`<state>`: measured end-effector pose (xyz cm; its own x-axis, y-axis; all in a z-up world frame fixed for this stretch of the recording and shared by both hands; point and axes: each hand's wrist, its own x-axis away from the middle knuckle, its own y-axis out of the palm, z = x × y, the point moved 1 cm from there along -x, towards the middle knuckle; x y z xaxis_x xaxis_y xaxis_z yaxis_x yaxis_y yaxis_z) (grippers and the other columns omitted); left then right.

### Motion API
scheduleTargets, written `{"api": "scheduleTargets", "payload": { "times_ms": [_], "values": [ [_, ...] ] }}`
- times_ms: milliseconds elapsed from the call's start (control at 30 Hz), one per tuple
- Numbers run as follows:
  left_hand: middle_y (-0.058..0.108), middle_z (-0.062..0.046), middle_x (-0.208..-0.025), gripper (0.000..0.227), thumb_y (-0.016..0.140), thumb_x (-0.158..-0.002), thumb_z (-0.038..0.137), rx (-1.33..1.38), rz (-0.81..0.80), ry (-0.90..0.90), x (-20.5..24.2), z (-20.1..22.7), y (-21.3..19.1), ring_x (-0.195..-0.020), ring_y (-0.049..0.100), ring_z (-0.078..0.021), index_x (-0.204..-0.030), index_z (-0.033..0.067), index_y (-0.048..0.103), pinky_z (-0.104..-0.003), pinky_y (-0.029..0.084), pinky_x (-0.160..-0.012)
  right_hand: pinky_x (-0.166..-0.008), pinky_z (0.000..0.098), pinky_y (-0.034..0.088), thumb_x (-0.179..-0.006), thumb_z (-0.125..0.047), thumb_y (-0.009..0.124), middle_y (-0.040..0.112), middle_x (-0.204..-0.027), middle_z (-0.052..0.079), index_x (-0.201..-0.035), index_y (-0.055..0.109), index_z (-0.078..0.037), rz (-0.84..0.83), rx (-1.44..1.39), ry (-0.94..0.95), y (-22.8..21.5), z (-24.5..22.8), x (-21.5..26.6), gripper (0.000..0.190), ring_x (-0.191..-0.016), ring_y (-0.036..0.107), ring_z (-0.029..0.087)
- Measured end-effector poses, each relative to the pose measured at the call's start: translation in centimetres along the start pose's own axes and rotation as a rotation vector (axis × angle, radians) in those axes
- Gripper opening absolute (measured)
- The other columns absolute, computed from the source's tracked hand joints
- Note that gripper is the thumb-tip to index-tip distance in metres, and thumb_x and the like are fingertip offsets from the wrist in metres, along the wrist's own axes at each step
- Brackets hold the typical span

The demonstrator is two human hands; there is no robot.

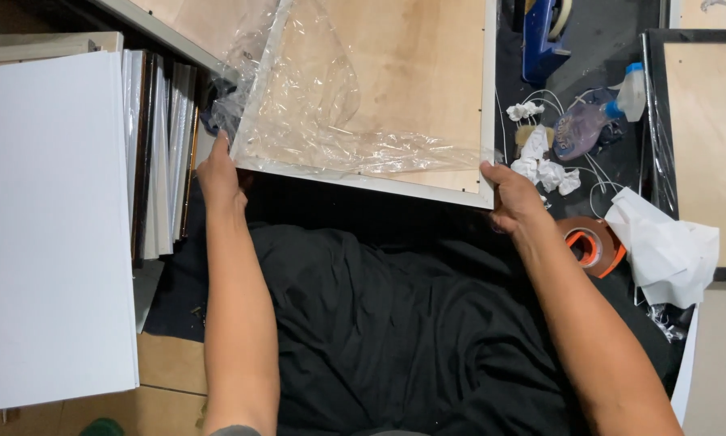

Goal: A person uses a utility knife to cut through protective plastic wrap on a wooden frame and then removes the plastic by hand.

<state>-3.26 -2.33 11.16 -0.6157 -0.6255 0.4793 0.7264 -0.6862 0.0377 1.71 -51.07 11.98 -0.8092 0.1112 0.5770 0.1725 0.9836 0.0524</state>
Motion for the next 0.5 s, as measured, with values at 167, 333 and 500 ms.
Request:
{"api": "scheduleTargets", "payload": {
  "times_ms": [167, 333, 500],
  "values": [
    [0.055, -0.017, -0.117, 0.086, 0.069, -0.079, 0.070, 0.433, -0.041, -0.070, 9.2, 4.2, 2.7, -0.109, 0.059, -0.0311, -0.129, 0.0032, 0.050, -0.042, 0.048, -0.094, -0.087, 0.0525, 0.063, -0.097, -0.026, 0.074, 0.070, -0.110, 0.012, -0.116, 0.062, -0.012, 0.021, -0.024, -0.020, -0.4, -1.7, 0.0, 0.027, -0.105, 0.075, 0.030],
    [0.067, -0.017, -0.127, 0.050, 0.076, -0.094, 0.040, 0.678, -0.237, 0.080, 6.8, 0.9, 4.1, -0.119, 0.065, -0.0315, -0.129, 0.0052, 0.063, -0.046, 0.049, -0.105, -0.086, 0.0515, 0.063, -0.097, -0.028, 0.075, 0.072, -0.104, 0.013, -0.111, 0.066, -0.012, 0.064, 0.000, -0.077, 0.3, -2.3, 0.9, 0.023, -0.101, 0.077, 0.031],
    [0.070, -0.013, -0.130, 0.035, 0.073, -0.097, 0.040, 0.816, -0.243, 0.194, 5.4, -0.5, 4.8, -0.122, 0.067, -0.0283, -0.120, 0.0145, 0.071, -0.046, 0.053, -0.110, -0.093, 0.0522, 0.054, -0.102, -0.029, 0.070, 0.066, -0.102, 0.013, -0.113, 0.068, -0.004, 0.152, 0.262, -0.280, 0.4, -0.6, 0.2, 0.027, -0.109, 0.068, 0.023]
  ]
}}
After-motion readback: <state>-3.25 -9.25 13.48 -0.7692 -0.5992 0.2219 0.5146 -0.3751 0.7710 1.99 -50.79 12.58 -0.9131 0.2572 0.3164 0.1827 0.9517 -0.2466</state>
